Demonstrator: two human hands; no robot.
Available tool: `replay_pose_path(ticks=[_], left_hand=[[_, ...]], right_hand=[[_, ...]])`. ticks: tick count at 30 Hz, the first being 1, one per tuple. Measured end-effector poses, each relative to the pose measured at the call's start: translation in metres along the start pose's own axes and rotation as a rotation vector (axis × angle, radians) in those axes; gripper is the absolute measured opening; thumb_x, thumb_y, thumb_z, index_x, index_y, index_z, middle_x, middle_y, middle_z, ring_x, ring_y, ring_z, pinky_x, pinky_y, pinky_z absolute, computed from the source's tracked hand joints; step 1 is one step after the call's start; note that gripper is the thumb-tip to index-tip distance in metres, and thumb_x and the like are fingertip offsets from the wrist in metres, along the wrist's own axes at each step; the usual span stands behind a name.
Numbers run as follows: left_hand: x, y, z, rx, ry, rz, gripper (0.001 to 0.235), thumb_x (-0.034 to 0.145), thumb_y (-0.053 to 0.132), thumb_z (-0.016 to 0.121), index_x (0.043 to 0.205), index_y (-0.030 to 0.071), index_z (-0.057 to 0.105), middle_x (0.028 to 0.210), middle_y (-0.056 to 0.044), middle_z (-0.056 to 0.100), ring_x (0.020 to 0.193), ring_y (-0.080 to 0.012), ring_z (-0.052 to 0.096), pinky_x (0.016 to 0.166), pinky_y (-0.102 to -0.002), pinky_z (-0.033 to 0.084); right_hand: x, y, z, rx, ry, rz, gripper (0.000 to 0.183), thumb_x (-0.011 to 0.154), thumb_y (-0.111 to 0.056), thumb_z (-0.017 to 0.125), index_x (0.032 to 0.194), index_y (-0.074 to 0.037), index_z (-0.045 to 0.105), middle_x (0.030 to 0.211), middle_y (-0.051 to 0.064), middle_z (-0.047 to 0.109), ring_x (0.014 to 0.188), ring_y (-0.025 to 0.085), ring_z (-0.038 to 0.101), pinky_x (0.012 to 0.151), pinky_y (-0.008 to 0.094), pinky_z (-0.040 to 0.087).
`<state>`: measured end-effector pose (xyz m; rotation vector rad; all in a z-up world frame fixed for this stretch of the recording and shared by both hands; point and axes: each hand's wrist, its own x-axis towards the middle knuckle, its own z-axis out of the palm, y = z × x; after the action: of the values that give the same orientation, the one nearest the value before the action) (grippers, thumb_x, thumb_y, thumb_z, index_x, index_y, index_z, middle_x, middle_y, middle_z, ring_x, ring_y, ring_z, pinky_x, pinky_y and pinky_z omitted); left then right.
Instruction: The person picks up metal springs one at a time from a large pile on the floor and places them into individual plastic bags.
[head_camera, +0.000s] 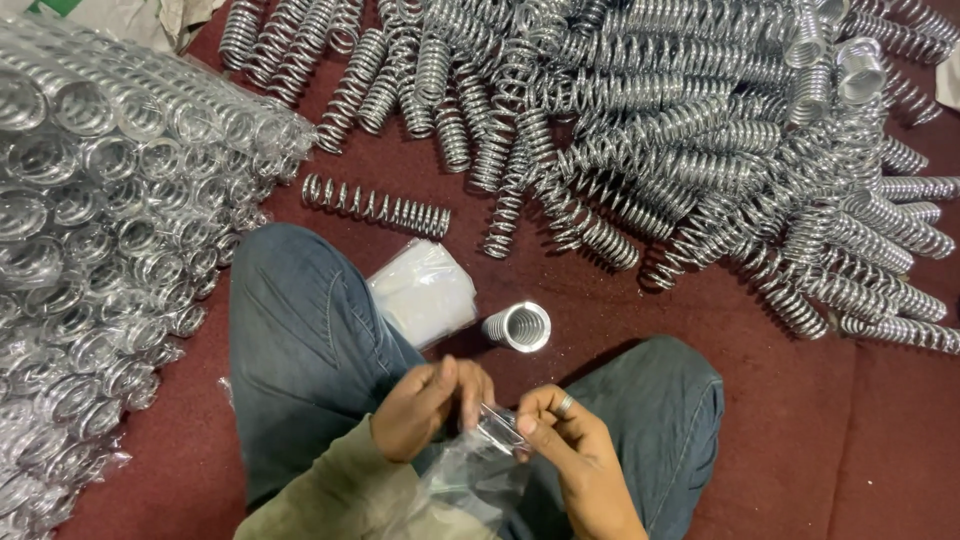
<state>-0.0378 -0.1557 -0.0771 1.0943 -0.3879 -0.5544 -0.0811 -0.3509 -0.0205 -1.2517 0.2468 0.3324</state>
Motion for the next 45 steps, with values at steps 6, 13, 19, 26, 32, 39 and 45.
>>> replay_pose_path(ticks=[6,13,19,26,32,39,45], left_hand=[[0.024,0.003,0.004,-0.193,0.336,0.099,0.025,0.106,0.027,0.055,0.096,0.004,0.059,0.082,-0.005,0.061,0.075,-0.0116,0.058,0.072,-0.025,0.048],[0.073,0.01,-0.008,0.332,0.465,-0.051,0.02,0.105,0.019,0.056,0.098,0.002,0.064,0.107,-0.016,0.064,0.078,-0.0205,0.07,0.072,-0.033,0.054],[0.099,-0.011,-0.034,0.174,0.477,-0.363,0.032,0.103,0.027,0.056,0.113,0.0,0.068,0.097,-0.017,0.068,0.063,-0.0183,0.074,0.045,-0.022,0.055],[0.094,0.004,-0.021,0.376,0.531,-0.457,0.032,0.103,0.034,0.056,0.108,0.007,0.072,0.093,-0.01,0.07,0.052,-0.014,0.064,0.047,-0.023,0.054],[0.091,-0.055,-0.044,0.429,0.611,-0.528,0.035,0.108,0.031,0.05,0.123,0.005,0.068,0.113,-0.013,0.062,0.076,-0.0205,0.068,0.058,-0.03,0.063],[0.088,-0.151,-0.076,0.609,0.718,-0.498,0.03,0.107,0.039,0.05,0.108,0.011,0.059,0.112,-0.017,0.063,0.114,-0.039,0.066,0.096,-0.05,0.052],[0.077,-0.183,-0.072,1.087,0.814,-0.029,0.049,0.11,0.052,0.026,0.092,0.011,0.046,0.087,-0.017,0.054,0.087,-0.0439,0.059,0.075,-0.05,0.048]], right_hand=[[0.029,-0.028,-0.001,-0.425,0.09,-0.311,0.006,0.093,-0.012,0.071,0.091,-0.007,0.072,0.088,0.002,0.065,0.077,0.012,0.059,0.071,0.026,0.048],[0.107,-0.022,-0.024,-0.509,0.142,-0.269,0.007,0.086,-0.008,0.063,0.085,-0.003,0.068,0.078,0.006,0.054,0.07,0.018,0.053,0.062,0.033,0.045],[0.128,0.009,-0.033,-0.112,0.184,-0.036,0.009,0.083,-0.008,0.058,0.086,-0.002,0.063,0.067,-0.001,0.043,0.056,0.01,0.044,0.047,0.024,0.034],[0.124,0.0,-0.026,-0.194,0.222,0.054,0.014,0.082,-0.012,0.058,0.086,-0.001,0.067,0.064,0.002,0.046,0.052,0.01,0.046,0.042,0.022,0.036],[0.124,-0.007,-0.027,-0.371,0.245,0.105,0.019,0.085,-0.014,0.06,0.089,0.001,0.071,0.065,0.006,0.047,0.052,0.014,0.045,0.041,0.025,0.034],[0.172,0.076,-0.066,-0.824,0.075,-0.073,0.039,0.094,-0.028,0.065,0.116,0.003,0.074,0.114,0.026,0.073,0.117,0.038,0.068,0.1,0.047,0.051],[0.162,0.099,-0.073,-0.872,0.215,-0.13,0.037,0.092,-0.024,0.065,0.121,-0.002,0.073,0.119,0.02,0.073,0.121,0.035,0.066,0.106,0.046,0.049]])
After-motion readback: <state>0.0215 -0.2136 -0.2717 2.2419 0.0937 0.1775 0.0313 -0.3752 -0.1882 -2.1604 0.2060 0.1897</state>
